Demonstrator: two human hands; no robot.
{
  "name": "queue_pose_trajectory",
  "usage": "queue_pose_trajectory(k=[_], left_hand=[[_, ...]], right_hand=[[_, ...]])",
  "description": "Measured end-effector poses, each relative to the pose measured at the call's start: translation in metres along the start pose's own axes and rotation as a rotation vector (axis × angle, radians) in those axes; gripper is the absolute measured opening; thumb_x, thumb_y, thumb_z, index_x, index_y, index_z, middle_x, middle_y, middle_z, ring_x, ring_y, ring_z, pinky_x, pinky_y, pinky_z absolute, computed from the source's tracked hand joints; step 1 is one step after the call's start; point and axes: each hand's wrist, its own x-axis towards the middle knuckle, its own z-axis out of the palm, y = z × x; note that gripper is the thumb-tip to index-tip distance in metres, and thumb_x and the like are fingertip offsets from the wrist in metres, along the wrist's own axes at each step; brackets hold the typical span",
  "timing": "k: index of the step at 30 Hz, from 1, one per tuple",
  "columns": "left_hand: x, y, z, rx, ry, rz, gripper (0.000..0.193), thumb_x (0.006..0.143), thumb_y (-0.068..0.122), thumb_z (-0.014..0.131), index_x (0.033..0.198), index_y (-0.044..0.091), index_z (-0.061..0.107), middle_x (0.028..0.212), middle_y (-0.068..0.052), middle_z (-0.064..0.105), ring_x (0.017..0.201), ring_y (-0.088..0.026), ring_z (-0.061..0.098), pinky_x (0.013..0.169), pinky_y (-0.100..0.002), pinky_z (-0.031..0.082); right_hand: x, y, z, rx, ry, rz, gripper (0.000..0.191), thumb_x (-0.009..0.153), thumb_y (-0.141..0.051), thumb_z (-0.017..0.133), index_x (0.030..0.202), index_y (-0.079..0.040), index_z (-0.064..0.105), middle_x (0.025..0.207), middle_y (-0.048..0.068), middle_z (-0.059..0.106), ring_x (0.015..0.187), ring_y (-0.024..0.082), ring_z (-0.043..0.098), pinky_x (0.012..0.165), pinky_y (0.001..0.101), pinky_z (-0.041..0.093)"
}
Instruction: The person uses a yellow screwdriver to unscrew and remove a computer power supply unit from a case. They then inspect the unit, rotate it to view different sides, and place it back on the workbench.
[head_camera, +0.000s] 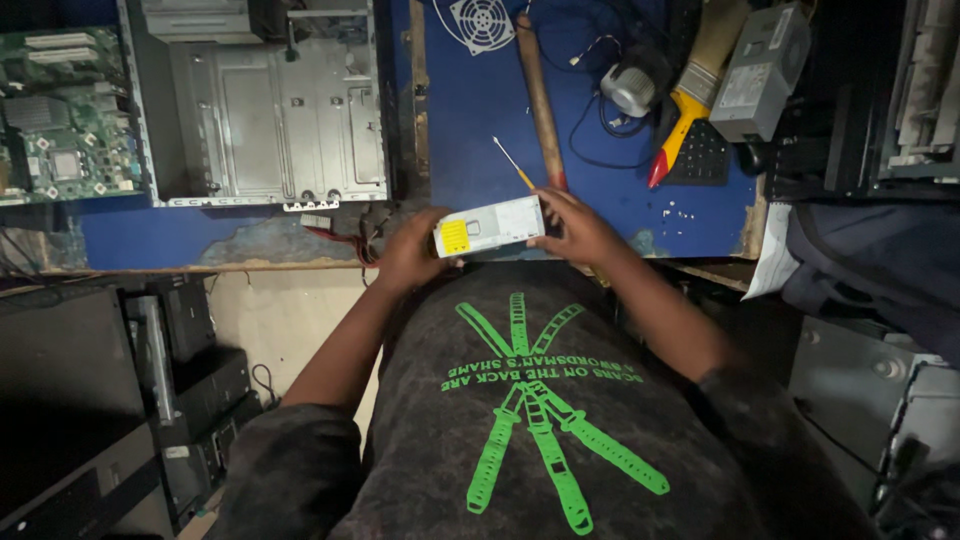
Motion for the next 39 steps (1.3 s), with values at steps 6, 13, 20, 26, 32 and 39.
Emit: queue_pose_trajectory(k=[6,13,20,26,32,39], left_hand=[[-0.002,-0.011,0.008,0.013,0.033,0.07,0.08,0.066,0.022,0.092,0.135,0.009,0.056,0.131,-0.014,0.064,0.122,-0.038,0.061,0.101,-0.045,0.05],[-0.016,0.008,0.016,0.173,0.107,-0.005,0.08,0.072,0.028,0.089,0.141,0.009,0.053,0.141,-0.021,0.056,0.129,-0.041,0.055,0.105,-0.049,0.046],[-0.02,0.029,0.016,0.352,0.18,0.184,0.078,0.074,0.026,0.085,0.141,0.001,0.054,0.138,-0.021,0.053,0.13,-0.045,0.049,0.106,-0.053,0.043],[-0.014,0.028,0.017,0.287,0.195,0.182,0.065,0.071,0.012,0.083,0.131,0.003,0.062,0.132,-0.018,0.058,0.128,-0.041,0.051,0.109,-0.05,0.045],[-0.013,0.026,0.017,0.179,0.205,0.173,0.066,0.066,0.015,0.09,0.125,0.003,0.065,0.131,-0.017,0.059,0.127,-0.039,0.054,0.108,-0.049,0.046],[-0.007,0.037,0.01,0.171,0.165,0.065,0.078,0.054,0.025,0.098,0.123,0.006,0.068,0.134,-0.017,0.058,0.124,-0.039,0.056,0.103,-0.05,0.045]], right_hand=[[0.005,0.009,0.006,-0.245,-0.009,-0.073,0.092,0.084,-0.032,0.089,0.151,0.002,0.036,0.152,0.028,0.041,0.134,0.044,0.049,0.106,0.0471,0.046],[-0.006,0.011,0.022,-0.034,0.047,-0.056,0.094,0.077,-0.034,0.09,0.148,0.001,0.038,0.148,0.026,0.044,0.128,0.039,0.055,0.102,0.0443,0.051],[-0.012,0.013,0.022,0.019,0.085,-0.089,0.096,0.075,-0.035,0.093,0.149,-0.001,0.041,0.148,0.022,0.048,0.125,0.034,0.059,0.1,0.0409,0.053],[-0.019,0.007,0.024,0.006,0.048,0.076,0.101,0.073,-0.033,0.09,0.154,-0.002,0.038,0.154,0.023,0.044,0.127,0.035,0.058,0.1,0.041,0.052],[-0.02,0.008,0.029,-0.147,0.167,-0.104,0.095,0.075,-0.036,0.092,0.149,-0.001,0.044,0.147,0.025,0.052,0.136,0.041,0.051,0.113,0.0473,0.043],[-0.023,0.01,0.025,-0.165,0.153,-0.106,0.089,0.078,-0.038,0.09,0.148,-0.004,0.048,0.142,0.024,0.058,0.131,0.04,0.059,0.107,0.0454,0.049]])
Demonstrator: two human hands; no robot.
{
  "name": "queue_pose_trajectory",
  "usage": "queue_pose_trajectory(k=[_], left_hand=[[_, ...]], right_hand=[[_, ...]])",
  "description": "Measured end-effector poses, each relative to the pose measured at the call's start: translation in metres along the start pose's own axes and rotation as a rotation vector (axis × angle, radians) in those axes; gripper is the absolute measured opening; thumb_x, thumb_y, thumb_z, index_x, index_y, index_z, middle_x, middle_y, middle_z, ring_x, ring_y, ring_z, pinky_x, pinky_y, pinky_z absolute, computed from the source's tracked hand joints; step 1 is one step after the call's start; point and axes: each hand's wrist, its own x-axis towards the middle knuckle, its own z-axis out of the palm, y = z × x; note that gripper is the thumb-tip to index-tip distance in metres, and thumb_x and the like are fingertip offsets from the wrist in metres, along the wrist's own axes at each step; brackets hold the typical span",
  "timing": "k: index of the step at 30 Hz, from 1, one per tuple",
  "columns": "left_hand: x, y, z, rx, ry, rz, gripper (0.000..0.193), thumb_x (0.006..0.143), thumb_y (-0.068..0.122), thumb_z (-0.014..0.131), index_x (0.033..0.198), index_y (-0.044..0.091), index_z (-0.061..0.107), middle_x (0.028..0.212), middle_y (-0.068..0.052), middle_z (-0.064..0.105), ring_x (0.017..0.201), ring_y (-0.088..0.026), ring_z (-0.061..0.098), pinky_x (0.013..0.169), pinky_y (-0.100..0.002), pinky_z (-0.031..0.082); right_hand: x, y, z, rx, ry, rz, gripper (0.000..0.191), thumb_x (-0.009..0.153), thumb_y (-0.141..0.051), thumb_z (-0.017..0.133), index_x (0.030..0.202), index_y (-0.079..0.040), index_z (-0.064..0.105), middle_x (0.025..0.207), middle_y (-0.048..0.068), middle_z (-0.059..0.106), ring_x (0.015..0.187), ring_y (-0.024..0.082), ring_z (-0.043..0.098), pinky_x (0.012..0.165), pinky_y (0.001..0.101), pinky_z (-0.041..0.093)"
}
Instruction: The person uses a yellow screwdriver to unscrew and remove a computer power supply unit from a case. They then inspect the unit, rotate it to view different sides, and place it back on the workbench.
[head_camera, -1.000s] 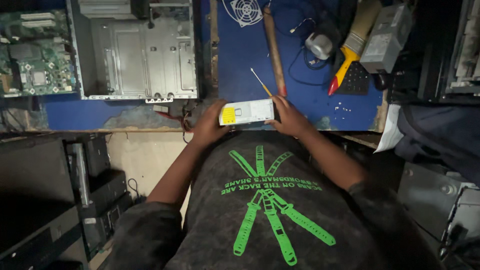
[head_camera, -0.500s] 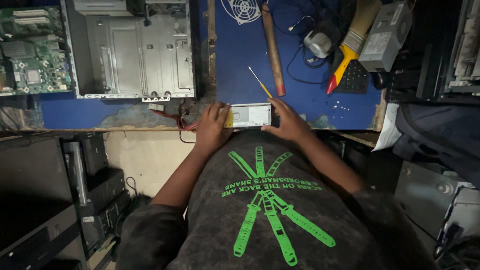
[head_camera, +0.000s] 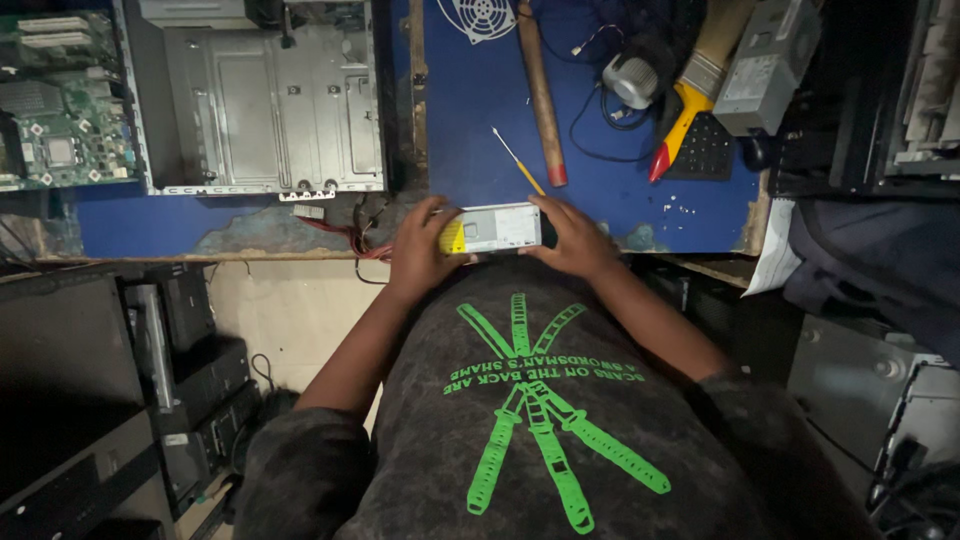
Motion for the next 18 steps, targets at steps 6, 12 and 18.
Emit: queue_pose_trajectory(k=[6,12,18], left_hand=[[0.004,-0.001,-0.006,-0.153,0.055,-0.173,0.119,0.04,0.038,0.102,0.142,0.001,0.054,0.14,-0.029,0.043,0.123,-0.045,0.049,0.099,-0.054,0.044],[0.012,-0.014,0.0,0.107,-0.144,-0.005,0.088,0.053,0.05,0.099,0.125,0.01,0.068,0.123,-0.01,0.07,0.111,-0.034,0.06,0.098,-0.052,0.041],[0.013,-0.029,0.005,0.13,-0.109,0.061,0.081,0.052,0.04,0.096,0.122,0.009,0.069,0.118,-0.01,0.072,0.107,-0.032,0.06,0.09,-0.051,0.04]], right_hand=[[-0.001,-0.002,0.001,0.008,0.015,0.045,0.087,0.075,-0.037,0.091,0.146,-0.006,0.05,0.139,0.022,0.06,0.129,0.039,0.06,0.104,0.045,0.05],[0.001,-0.005,-0.001,0.024,-0.001,0.078,0.084,0.076,-0.034,0.089,0.145,-0.007,0.048,0.139,0.021,0.059,0.13,0.039,0.058,0.105,0.0453,0.049],[0.004,-0.008,-0.003,0.04,-0.025,0.114,0.083,0.077,-0.034,0.089,0.145,-0.006,0.048,0.139,0.021,0.058,0.13,0.039,0.057,0.106,0.046,0.047]])
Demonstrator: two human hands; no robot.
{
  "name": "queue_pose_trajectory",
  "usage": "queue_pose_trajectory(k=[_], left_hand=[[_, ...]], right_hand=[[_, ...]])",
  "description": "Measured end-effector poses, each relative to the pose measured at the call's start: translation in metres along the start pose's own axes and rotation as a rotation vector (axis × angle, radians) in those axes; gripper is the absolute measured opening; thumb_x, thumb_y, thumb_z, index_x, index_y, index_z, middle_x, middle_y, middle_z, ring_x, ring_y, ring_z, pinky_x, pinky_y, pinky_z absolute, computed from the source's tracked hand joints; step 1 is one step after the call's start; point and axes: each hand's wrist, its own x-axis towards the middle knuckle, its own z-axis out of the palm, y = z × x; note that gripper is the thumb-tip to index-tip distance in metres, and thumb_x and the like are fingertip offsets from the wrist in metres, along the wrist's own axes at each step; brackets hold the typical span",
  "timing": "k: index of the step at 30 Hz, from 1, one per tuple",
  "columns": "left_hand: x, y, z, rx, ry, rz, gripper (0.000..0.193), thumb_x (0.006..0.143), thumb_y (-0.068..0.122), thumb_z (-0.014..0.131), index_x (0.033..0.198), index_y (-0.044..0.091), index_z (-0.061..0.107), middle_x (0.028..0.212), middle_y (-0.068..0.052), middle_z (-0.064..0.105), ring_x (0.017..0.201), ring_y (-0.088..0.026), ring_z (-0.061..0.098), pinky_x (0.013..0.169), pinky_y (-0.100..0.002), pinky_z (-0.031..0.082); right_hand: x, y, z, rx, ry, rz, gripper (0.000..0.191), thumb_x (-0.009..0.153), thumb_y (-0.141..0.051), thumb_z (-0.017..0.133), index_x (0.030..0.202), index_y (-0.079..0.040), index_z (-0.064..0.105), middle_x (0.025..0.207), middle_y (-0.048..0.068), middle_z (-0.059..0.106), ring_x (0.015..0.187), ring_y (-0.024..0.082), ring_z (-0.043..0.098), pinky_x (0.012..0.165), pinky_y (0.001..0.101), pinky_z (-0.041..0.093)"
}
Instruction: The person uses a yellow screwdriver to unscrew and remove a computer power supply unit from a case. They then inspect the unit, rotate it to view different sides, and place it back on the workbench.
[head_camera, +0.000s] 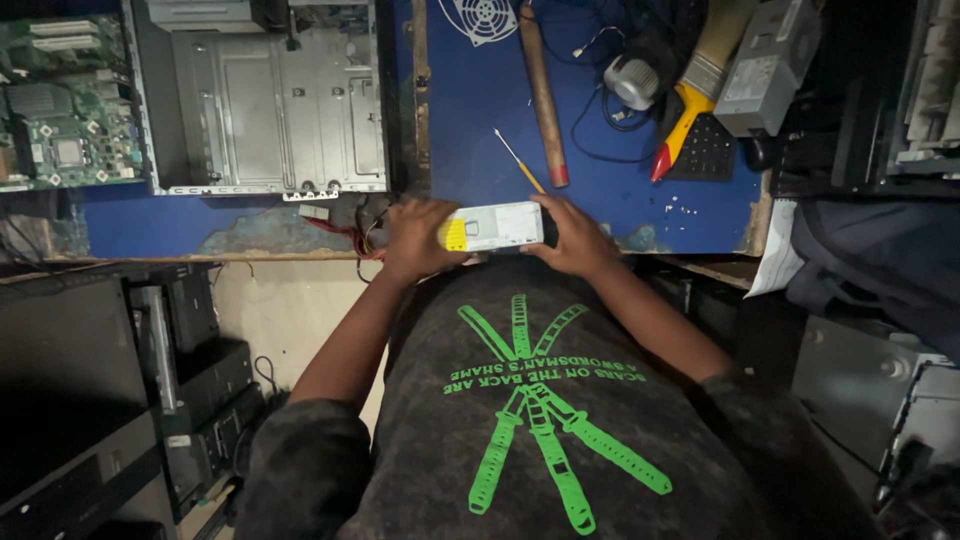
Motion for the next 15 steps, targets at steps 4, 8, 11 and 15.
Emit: queue_pose_trajectory(k=[4,8,11,15], left_hand=[[-0.009,0.005,0.003,-0.202,0.081,0.019,0.079,0.062,0.034,0.096,0.128,0.007,0.063,0.123,-0.016,0.067,0.115,-0.036,0.06,0.1,-0.048,0.047],[-0.022,0.013,-0.002,-0.222,0.118,-0.112,0.093,0.055,0.034,0.098,0.13,0.002,0.054,0.122,-0.022,0.062,0.115,-0.041,0.06,0.101,-0.05,0.048],[-0.031,0.008,-0.009,-0.128,0.087,-0.069,0.1,0.052,0.03,0.099,0.134,-0.001,0.051,0.128,-0.025,0.061,0.116,-0.044,0.06,0.097,-0.051,0.048],[-0.041,-0.004,-0.005,-0.236,0.034,-0.155,0.091,0.068,0.024,0.094,0.145,0.004,0.05,0.134,-0.019,0.064,0.121,-0.038,0.063,0.098,-0.045,0.053]], right_hand=[[-0.007,0.001,0.006,-0.03,0.05,-0.139,0.079,0.08,-0.029,0.087,0.146,-0.005,0.05,0.147,0.022,0.055,0.135,0.04,0.055,0.11,0.045,0.047],[-0.014,0.004,0.013,-0.061,0.096,-0.192,0.077,0.082,-0.027,0.086,0.147,-0.005,0.052,0.152,0.021,0.05,0.138,0.038,0.054,0.112,0.0435,0.047],[-0.016,0.007,0.014,-0.1,0.067,-0.125,0.076,0.078,-0.028,0.087,0.143,-0.007,0.054,0.153,0.019,0.051,0.135,0.038,0.055,0.108,0.0437,0.048],[-0.013,0.009,0.012,-0.097,0.079,-0.169,0.076,0.081,-0.031,0.087,0.144,-0.007,0.051,0.15,0.018,0.052,0.134,0.038,0.055,0.109,0.0443,0.048]])
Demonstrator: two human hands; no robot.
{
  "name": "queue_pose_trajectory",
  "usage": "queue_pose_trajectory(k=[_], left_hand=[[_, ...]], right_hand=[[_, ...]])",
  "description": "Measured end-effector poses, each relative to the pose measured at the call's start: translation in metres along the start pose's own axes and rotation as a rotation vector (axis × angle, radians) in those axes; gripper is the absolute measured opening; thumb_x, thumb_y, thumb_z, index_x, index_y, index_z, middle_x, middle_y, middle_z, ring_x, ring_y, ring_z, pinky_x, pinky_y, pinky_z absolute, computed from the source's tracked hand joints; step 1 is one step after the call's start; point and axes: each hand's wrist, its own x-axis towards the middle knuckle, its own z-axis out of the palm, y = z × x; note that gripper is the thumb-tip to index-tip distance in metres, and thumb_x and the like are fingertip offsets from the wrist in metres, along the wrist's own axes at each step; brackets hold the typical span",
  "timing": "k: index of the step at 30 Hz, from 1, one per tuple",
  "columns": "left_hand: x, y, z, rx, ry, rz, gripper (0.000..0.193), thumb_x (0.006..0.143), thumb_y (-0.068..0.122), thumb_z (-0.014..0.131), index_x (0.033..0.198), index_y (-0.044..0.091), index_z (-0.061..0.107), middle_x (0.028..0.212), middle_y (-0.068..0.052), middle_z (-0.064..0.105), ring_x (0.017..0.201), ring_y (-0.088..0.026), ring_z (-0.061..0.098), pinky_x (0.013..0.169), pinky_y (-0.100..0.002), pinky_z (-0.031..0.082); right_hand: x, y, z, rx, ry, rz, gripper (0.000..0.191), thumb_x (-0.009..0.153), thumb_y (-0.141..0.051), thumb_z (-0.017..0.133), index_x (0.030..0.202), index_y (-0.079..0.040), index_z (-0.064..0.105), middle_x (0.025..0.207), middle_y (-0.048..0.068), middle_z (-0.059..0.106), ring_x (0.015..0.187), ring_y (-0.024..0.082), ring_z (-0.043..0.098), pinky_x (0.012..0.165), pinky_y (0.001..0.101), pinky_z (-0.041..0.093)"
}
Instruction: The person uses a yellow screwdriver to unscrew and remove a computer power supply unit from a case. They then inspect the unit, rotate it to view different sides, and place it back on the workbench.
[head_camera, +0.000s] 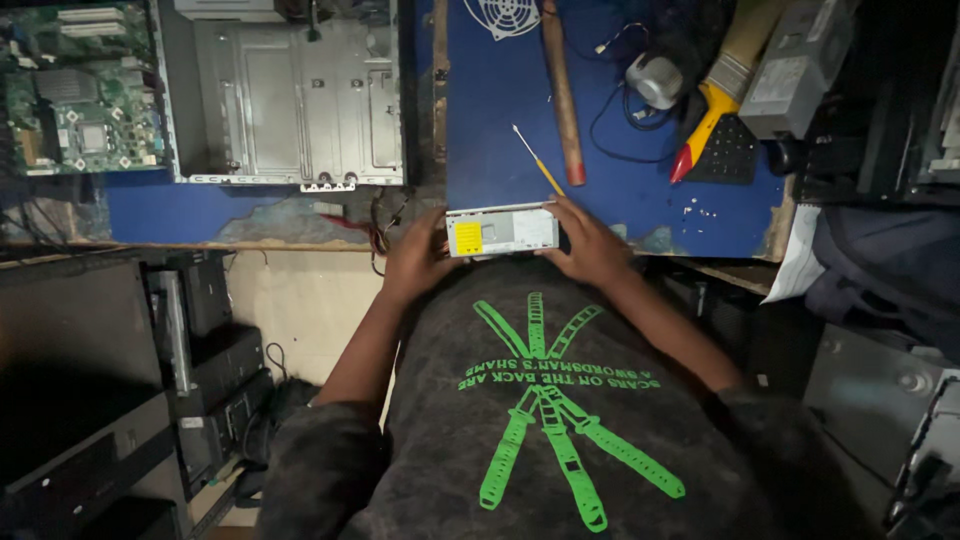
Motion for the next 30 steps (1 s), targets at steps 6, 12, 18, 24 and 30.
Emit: queue_pose_trajectory(k=[6,12,18,24,30], left_hand=[[0.0,-0.025,0.008,-0.072,0.022,0.146,0.099,0.067,0.029,0.095,0.15,0.008,0.046,0.12,-0.021,0.07,0.109,-0.038,0.069,0.089,-0.044,0.055],[-0.005,-0.036,0.02,0.038,-0.071,-0.087,0.1,0.068,0.035,0.094,0.154,0.02,0.045,0.084,-0.012,0.073,0.073,-0.029,0.073,0.065,-0.043,0.056],[-0.004,-0.042,0.018,0.104,-0.054,0.01,0.092,0.076,0.035,0.088,0.155,0.018,0.044,0.09,-0.011,0.074,0.075,-0.028,0.074,0.064,-0.041,0.057],[0.0,-0.034,0.012,0.129,-0.193,-0.119,0.096,0.076,0.044,0.087,0.156,0.016,0.043,0.084,-0.01,0.074,0.072,-0.029,0.074,0.064,-0.041,0.056],[0.001,-0.033,0.008,0.059,-0.154,-0.06,0.1,0.072,0.046,0.089,0.154,0.012,0.044,0.085,-0.01,0.076,0.072,-0.028,0.074,0.064,-0.04,0.057]], right_hand=[[0.003,0.001,-0.005,-0.016,-0.081,0.056,0.077,0.082,-0.028,0.085,0.145,-0.005,0.049,0.15,0.019,0.052,0.133,0.038,0.055,0.106,0.0429,0.048],[0.003,0.003,-0.006,0.013,-0.037,-0.032,0.078,0.082,-0.027,0.086,0.148,-0.007,0.048,0.15,0.019,0.053,0.135,0.038,0.057,0.109,0.042,0.05],[0.003,0.003,-0.006,0.018,-0.043,0.006,0.091,0.081,-0.03,0.087,0.155,-0.005,0.04,0.147,0.023,0.053,0.132,0.04,0.057,0.105,0.0433,0.051],[0.005,0.004,-0.004,0.021,-0.059,0.042,0.093,0.081,-0.032,0.087,0.156,-0.005,0.038,0.148,0.025,0.052,0.134,0.041,0.055,0.107,0.0449,0.049],[0.008,0.0,-0.01,0.023,-0.112,0.127,0.088,0.079,-0.033,0.087,0.152,-0.008,0.044,0.149,0.022,0.051,0.135,0.041,0.054,0.107,0.0466,0.048]])
